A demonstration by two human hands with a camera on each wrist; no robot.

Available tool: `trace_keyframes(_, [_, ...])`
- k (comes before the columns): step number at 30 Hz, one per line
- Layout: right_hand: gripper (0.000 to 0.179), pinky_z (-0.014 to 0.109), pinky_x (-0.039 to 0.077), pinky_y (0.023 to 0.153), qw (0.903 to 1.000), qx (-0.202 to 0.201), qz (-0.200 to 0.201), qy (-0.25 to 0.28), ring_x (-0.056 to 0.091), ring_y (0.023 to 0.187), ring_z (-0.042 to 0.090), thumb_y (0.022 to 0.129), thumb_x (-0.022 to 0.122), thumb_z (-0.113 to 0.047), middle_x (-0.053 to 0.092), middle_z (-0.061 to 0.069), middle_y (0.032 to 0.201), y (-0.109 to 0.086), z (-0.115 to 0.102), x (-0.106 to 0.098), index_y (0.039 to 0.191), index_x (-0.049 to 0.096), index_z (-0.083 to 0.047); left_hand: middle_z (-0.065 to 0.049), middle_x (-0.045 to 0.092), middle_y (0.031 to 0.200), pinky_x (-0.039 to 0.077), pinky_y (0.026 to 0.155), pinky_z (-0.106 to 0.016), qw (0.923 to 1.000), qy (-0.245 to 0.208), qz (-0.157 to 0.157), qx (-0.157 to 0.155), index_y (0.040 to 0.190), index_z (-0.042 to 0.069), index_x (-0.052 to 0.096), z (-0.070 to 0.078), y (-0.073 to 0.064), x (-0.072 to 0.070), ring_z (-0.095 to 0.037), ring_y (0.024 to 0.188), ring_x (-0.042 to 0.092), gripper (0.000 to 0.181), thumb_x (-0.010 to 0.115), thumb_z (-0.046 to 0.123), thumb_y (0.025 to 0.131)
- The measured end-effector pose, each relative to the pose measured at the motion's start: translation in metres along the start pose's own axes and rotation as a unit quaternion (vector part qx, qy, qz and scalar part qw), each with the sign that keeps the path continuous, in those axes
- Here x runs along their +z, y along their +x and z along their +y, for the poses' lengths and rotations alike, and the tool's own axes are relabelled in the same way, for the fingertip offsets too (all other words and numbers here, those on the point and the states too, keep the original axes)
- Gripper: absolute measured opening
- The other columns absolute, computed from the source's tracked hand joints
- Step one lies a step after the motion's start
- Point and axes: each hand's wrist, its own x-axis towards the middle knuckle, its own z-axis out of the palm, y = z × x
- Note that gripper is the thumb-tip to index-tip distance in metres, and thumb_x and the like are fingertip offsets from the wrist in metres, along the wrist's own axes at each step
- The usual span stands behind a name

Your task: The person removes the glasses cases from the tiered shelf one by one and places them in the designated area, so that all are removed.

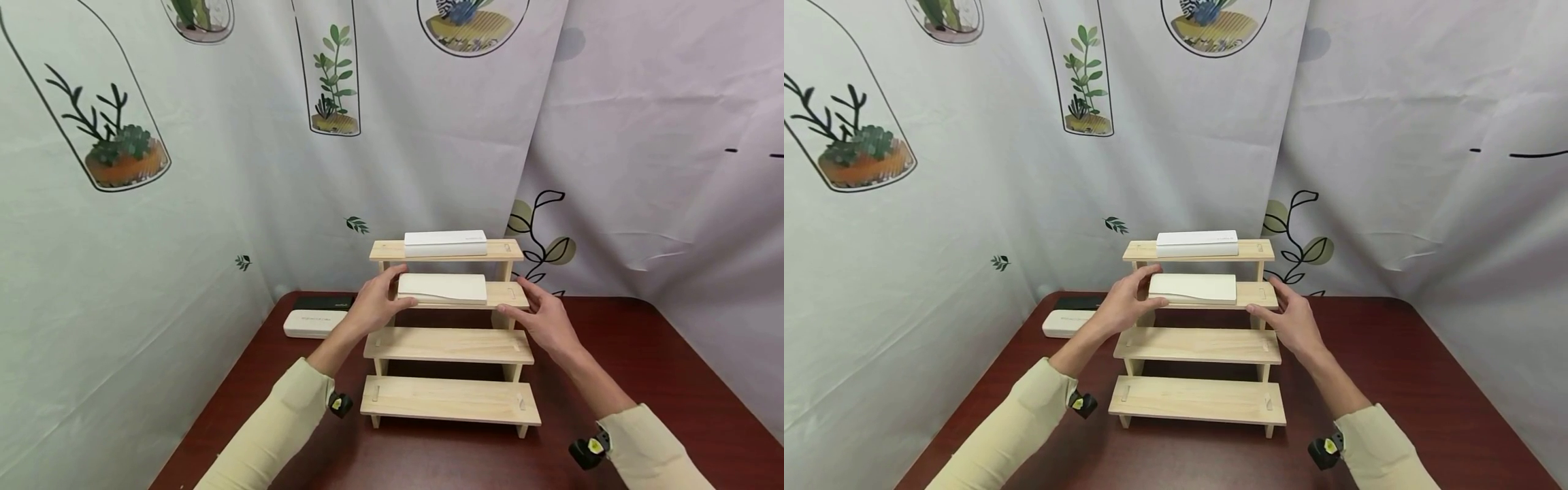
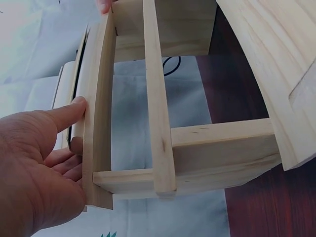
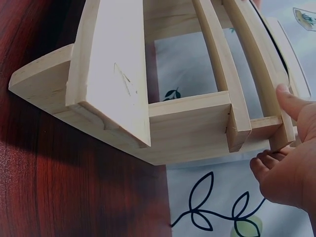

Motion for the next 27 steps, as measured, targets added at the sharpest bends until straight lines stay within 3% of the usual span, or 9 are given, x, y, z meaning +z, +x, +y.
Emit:
trace_keyframes(14, [0.093, 0.054, 0.044, 0.112, 0.9999, -0.005, 0.004, -0.008, 0.044, 0.148, 0.044, 0.101, 0.077, -0.031, 0.034, 0.028, 0.166, -0.001, 0.001, 0.001, 0.168, 0.021, 0.002, -0.013, 0.057, 0.154, 0.047, 0.112, -0.051, 0.9992, 0.020, 0.017, 0.030, 0.156, 0.009, 0.054, -0.003, -0.004, 0.002, -0.032, 0.139, 0.055, 0.070, 0.084, 0.027, 0.095])
trace_keyframes(27, [0.093, 0.056, 0.046, 0.110, 0.9997, -0.014, 0.008, -0.017, 0.048, 0.145, 0.044, 0.101, 0.078, -0.033, 0.038, 0.028, 0.165, -0.001, 0.001, 0.001, 0.167, 0.024, 0.002, -0.011, 0.063, 0.143, 0.052, 0.102, -0.048, 0.9969, 0.007, 0.040, 0.067, 0.151, 0.006, 0.057, -0.011, -0.009, 0.001, -0.026, 0.120, 0.062, 0.069, 0.087, 0.026, 0.092])
